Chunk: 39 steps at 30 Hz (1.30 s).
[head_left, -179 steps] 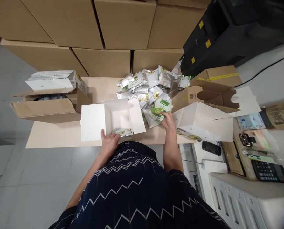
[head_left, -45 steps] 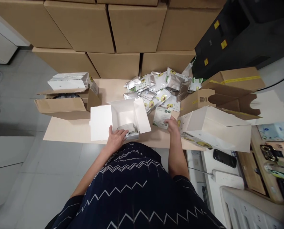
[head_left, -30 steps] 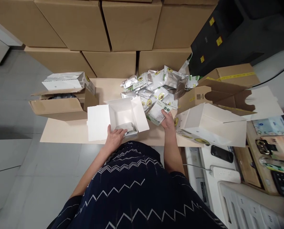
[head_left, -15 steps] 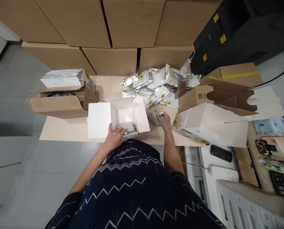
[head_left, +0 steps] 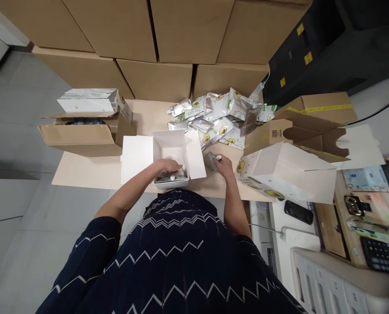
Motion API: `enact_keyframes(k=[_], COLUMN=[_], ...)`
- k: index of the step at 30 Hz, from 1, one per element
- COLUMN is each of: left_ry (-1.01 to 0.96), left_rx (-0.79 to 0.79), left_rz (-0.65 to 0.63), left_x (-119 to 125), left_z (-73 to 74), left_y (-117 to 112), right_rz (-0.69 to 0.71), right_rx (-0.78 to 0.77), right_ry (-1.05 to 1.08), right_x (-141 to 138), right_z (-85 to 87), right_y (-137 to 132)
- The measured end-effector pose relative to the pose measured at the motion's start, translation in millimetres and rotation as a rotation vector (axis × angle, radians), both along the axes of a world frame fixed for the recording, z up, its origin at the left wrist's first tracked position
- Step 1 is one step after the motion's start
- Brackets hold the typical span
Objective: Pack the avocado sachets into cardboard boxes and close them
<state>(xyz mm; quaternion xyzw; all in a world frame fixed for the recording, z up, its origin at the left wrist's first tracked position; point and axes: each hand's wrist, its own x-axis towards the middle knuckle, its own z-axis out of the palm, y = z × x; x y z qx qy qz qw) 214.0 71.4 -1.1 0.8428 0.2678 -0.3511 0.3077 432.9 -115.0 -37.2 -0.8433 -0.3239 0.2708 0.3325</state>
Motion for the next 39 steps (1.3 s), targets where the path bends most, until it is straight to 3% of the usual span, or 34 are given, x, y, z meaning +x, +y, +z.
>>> enact_keyframes(k=[4,10,13,17,20,23,25,29,34,39], left_ry=[0.077,0.080,-0.013,-0.174,-0.309,-0.381,-0.315,-0.239,-0.338,-0.362], left_rx=[-0.068,-0.092,-0.046,0.056,0.156,0.205,0.189,0.218,0.269,0.344], left_rz=[-0.016,0.006,0.039,0.105,0.220,0.330,0.256,0.122,0.129,0.156], left_x=[2,3,2,-15,-38,-54,-59,-60,-67,-76], left_z=[-12.4,-9.8,-1.7,20.4,38.1,48.5,51.2,51.5,50.3,54.7], left_y=[-2,-3,-1,0,-3,-10,-19,-40,-51,-46], right_rz=[-0.031,-0.108,-0.191,-0.240,-0.114,0.146,0.332,0.621,0.864,1.000], right_rx=[0.043,0.214,0.405,0.687,0.780,0.683,0.539,0.250,-0.054,-0.253], right_ry=[0.025,0.044,0.002,-0.057,-0.033,0.031,0.035,-0.073,-0.121,-0.101], right_x=[-1,-4,-9,-23,-44,-72,-90,-111,-122,-129], right_z=[6.7,23.9,50.2,105.2,142.7,157.0,151.3,120.8,84.1,56.9], right_y=[-4,1,4,2,7,27,49,95,134,146])
